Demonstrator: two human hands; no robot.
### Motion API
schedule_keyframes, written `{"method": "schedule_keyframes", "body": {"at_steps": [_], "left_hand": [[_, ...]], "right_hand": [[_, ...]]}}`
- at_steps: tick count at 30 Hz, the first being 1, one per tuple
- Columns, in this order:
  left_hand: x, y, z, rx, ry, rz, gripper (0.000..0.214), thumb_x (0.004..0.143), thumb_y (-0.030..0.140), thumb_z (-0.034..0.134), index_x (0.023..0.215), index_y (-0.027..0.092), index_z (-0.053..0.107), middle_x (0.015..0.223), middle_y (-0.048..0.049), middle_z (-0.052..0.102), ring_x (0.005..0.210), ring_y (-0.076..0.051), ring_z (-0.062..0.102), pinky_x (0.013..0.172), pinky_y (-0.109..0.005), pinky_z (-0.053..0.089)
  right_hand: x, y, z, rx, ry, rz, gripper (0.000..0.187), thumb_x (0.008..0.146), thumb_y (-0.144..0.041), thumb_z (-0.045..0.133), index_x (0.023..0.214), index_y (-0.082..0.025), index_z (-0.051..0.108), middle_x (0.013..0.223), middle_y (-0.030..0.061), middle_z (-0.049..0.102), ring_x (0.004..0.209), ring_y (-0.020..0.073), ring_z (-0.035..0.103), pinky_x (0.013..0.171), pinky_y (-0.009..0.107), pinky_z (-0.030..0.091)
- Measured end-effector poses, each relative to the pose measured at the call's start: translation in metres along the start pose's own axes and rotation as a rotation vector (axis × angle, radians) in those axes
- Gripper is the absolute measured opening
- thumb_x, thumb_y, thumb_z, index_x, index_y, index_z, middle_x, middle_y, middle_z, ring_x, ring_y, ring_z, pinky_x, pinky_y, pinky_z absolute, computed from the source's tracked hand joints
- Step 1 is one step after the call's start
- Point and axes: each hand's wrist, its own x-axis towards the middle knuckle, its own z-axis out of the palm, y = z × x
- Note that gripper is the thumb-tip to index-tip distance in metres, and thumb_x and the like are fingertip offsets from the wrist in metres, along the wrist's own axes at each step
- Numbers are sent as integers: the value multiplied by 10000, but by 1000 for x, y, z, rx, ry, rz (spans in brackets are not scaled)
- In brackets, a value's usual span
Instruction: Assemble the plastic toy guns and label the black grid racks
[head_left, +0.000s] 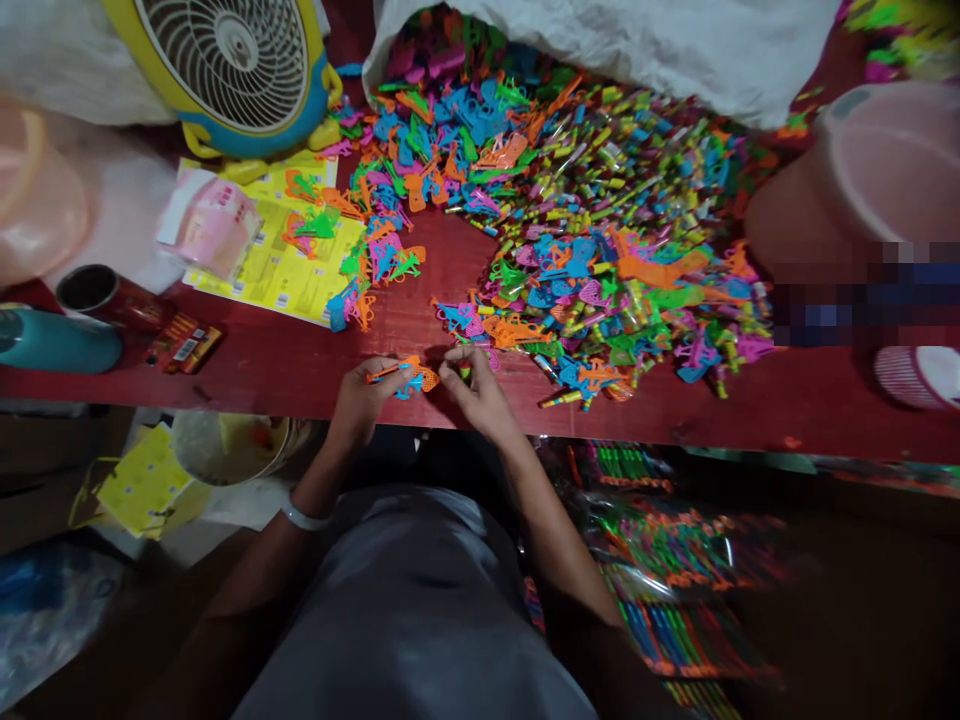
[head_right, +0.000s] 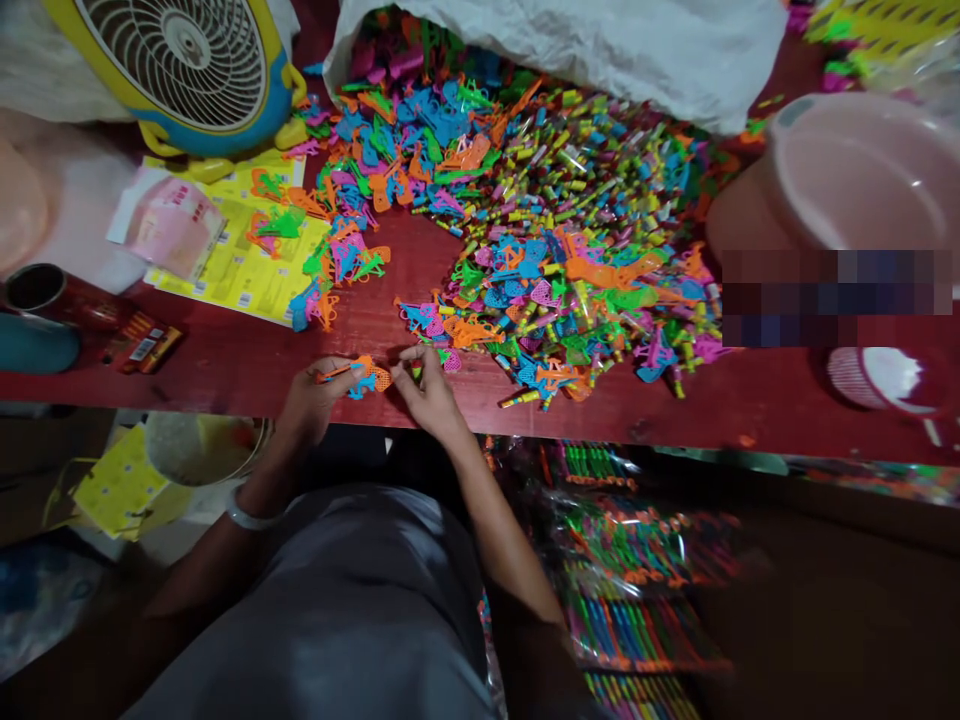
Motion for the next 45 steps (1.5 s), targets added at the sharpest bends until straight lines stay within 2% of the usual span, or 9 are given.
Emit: {"method": "schedule_keyframes", "body": {"at_steps": [3, 5, 9, 19, 30, 36, 41, 43, 45], "left_hand": [[-2, 6, -5, 122, -47, 46, 305, 694, 460, 849, 811, 188, 774, 769, -16, 735, 711, -158, 624, 701, -279, 485], [-3, 9, -6, 149, -68, 57, 305, 712, 472, 839, 803, 187, 777, 775, -21, 745, 725, -163, 635, 709, -279, 489], [-7, 11, -4, 197, -88, 57, 296, 714, 467, 840, 787, 185, 787, 777, -30, 758, 742, -174, 650, 716, -280, 491], [-6, 18, -1, 314, -127, 85, 346, 694, 518, 836, 785, 186, 806, 804, -53, 782, 772, -201, 680, 707, -280, 514], [-12, 6, 4, 272, -66, 14, 338, 668, 486, 833, 763, 168, 767, 713, -16, 734, 672, -153, 640, 624, -248, 497], [-9, -5, 1, 214, -139, -70, 323, 634, 459, 827, 742, 167, 743, 671, -10, 702, 618, -147, 624, 586, -249, 490], [11, 8, -2, 377, -312, 53, 351, 779, 515, 701, 788, 165, 728, 703, -19, 686, 644, -156, 620, 635, -276, 508], [29, 13, -8, 463, -224, 197, 363, 874, 509, 603, 882, 167, 725, 797, -43, 709, 739, -184, 656, 716, -309, 535], [51, 15, -19, 574, 37, 373, 330, 899, 442, 588, 1017, 160, 713, 1003, -99, 729, 948, -236, 679, 886, -378, 541]], "right_hand": [[2, -4, -14, -176, -39, -195, 275, 980, -519, 554, 986, -249, 605, 1031, 69, 669, 983, 221, 620, 886, 369, 520], [2, -6, -17, -234, -119, -232, 250, 999, -475, 539, 1024, -244, 633, 1052, 72, 693, 992, 229, 631, 929, 384, 503], [0, -6, -15, -263, -166, -202, 317, 1005, -487, 542, 1169, -228, 623, 1135, 82, 700, 946, 214, 642, 898, 364, 507], [0, 0, -12, -225, -208, -255, 454, 1040, -589, 423, 1085, -242, 712, 1048, 78, 723, 1002, 230, 657, 949, 389, 509], [-3, 2, -17, -447, -306, -365, 309, 1074, -384, 420, 1059, -211, 676, 998, 98, 727, 920, 219, 669, 842, 348, 522], [-13, 6, -21, -462, -435, -334, 311, 1073, -366, 412, 1031, -191, 665, 939, 79, 722, 836, 189, 668, 772, 311, 526], [-6, -1, -27, -549, -332, -311, 306, 1065, -350, 425, 1103, -186, 681, 1050, 121, 745, 942, 233, 692, 843, 362, 543], [4, -5, -37, -581, -185, -310, 310, 1058, -347, 438, 1165, -188, 681, 1085, 126, 745, 987, 245, 694, 878, 375, 543], [16, -8, -50, -664, 48, -313, 324, 1049, -339, 443, 1216, -193, 679, 1102, 134, 735, 1037, 265, 676, 925, 408, 533]]}}
